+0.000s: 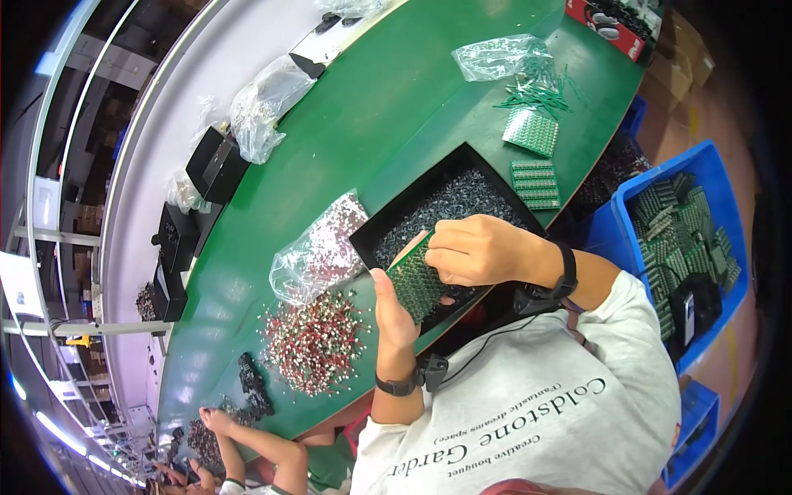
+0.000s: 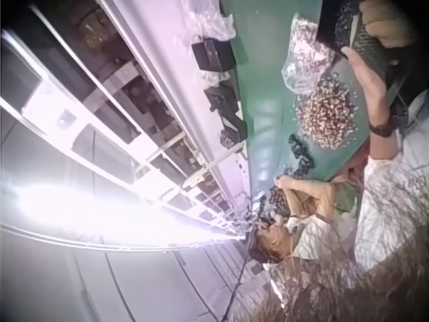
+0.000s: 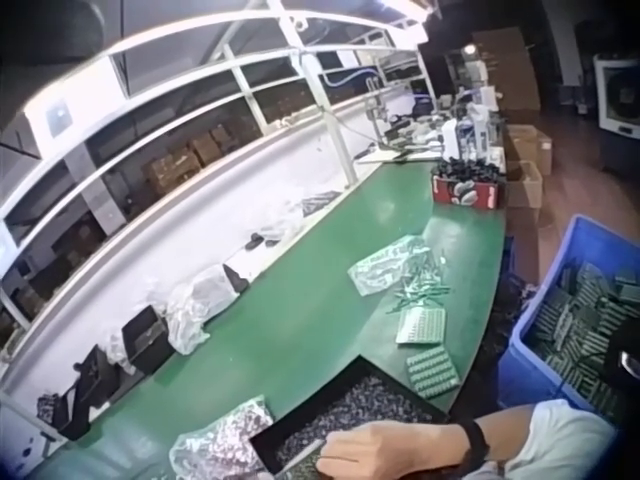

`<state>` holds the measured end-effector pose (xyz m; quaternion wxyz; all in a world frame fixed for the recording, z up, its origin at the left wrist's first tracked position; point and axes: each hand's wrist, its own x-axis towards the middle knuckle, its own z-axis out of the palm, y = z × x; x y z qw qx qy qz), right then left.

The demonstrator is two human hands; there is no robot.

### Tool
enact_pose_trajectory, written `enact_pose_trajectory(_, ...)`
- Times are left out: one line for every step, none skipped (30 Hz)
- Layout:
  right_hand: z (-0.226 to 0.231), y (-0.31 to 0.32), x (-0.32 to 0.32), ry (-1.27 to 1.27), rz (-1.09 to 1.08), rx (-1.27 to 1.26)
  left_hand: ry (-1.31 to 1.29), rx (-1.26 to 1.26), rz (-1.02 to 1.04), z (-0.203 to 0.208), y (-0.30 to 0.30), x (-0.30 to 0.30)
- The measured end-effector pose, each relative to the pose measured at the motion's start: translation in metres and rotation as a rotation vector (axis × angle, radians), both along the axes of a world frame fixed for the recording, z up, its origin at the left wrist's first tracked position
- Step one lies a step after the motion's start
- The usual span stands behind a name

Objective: The person picks up a circuit board and inserts small electronic components into the holes by hand. After filling the board, the person places it onto a stack of completed boards and picks up a new circuit board to repeat the process.

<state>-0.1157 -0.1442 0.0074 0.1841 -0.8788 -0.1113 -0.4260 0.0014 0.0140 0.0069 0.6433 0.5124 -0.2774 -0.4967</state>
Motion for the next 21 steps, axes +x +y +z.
enact_pose_trajectory(0.0, -0.001, -0.001, -0.006, 0.013, 0.021, 0.0, -0.002, 0.002, 0.0, 0.0, 0.0)
enact_pose_trajectory(0.0, -0.002, -0.002, -0.006, 0.015, 0.019, -0.013, -0.007, 0.003, -0.001, -0.001, 0.0)
enact_pose_trajectory(-0.001, -0.003, -0.004, -0.013, -0.005, 0.047, -0.026, -0.01, 0.002, -0.001, -0.002, 0.001)
enact_pose_trajectory(-0.001, -0.004, -0.004, -0.02, -0.025, 0.075, -0.025, -0.011, 0.001, 0.0, -0.003, 0.003)
enact_pose_trajectory(0.001, -0.006, -0.005, -0.02, -0.026, 0.074, -0.017, -0.032, 0.014, 0.002, -0.003, 0.006)
enact_pose_trajectory(0.004, -0.008, -0.005, -0.031, -0.041, 0.074, -0.008, -0.052, 0.026, 0.004, -0.004, 0.007)
enact_pose_trajectory(0.006, -0.009, -0.006, -0.042, -0.056, 0.073, -0.009, -0.052, 0.025, 0.004, -0.004, 0.007)
enact_pose_trajectory(0.006, -0.008, -0.006, -0.013, -0.07, 0.054, -0.005, -0.049, 0.037, 0.003, -0.003, 0.006)
enact_pose_trajectory(0.008, -0.006, -0.004, -0.014, -0.072, 0.054, -0.002, -0.047, 0.049, 0.003, -0.004, 0.006)
enact_pose_trajectory(0.01, -0.003, -0.002, -0.04, -0.028, 0.066, -0.003, -0.046, 0.047, 0.003, -0.004, 0.005)
enact_pose_trajectory(0.012, 0.0, -0.001, -0.067, 0.016, 0.077, -0.018, -0.042, 0.053, 0.004, -0.004, 0.004)
enact_pose_trajectory(0.012, 0.003, 0.001, -0.064, 0.022, 0.043, -0.032, -0.038, 0.058, 0.005, -0.005, 0.002)
enact_pose_trajectory(0.012, 0.005, 0.002, -0.064, 0.021, 0.043, -0.032, -0.039, 0.057, 0.005, -0.006, 0.0)
enact_pose_trajectory(0.011, 0.007, 0.003, -0.043, 0.013, 0.016, -0.067, -0.045, 0.055, 0.005, -0.006, -0.001)
enact_pose_trajectory(0.01, 0.008, 0.004, -0.022, 0.006, -0.01, -0.103, -0.051, 0.056, 0.005, -0.006, -0.001)
enact_pose_trajectory(0.01, 0.007, 0.005, -0.019, 0.002, -0.02, -0.104, -0.051, 0.056, 0.003, -0.005, 0.001)
enact_pose_trajectory(0.009, 0.007, 0.005, -0.019, 0.003, -0.02, -0.105, -0.058, 0.013, -0.001, -0.004, 0.004)
enact_pose_trajectory(0.008, 0.006, 0.005, -0.015, 0.029, 0.014, -0.106, -0.065, -0.029, -0.001, -0.004, 0.006)
enact_pose_trajectory(0.008, 0.006, 0.006, -0.01, 0.055, 0.047, -0.106, -0.065, -0.028, 0.0, -0.004, 0.004)
enact_pose_trajectory(0.009, 0.005, 0.003, -0.009, 0.055, 0.047, -0.096, -0.052, 0.045, 0.001, -0.005, -0.001)
enact_pose_trajectory(0.01, 0.003, 0.0, -0.021, 0.051, 0.083, -0.087, -0.038, 0.121, 0.002, -0.006, -0.004)
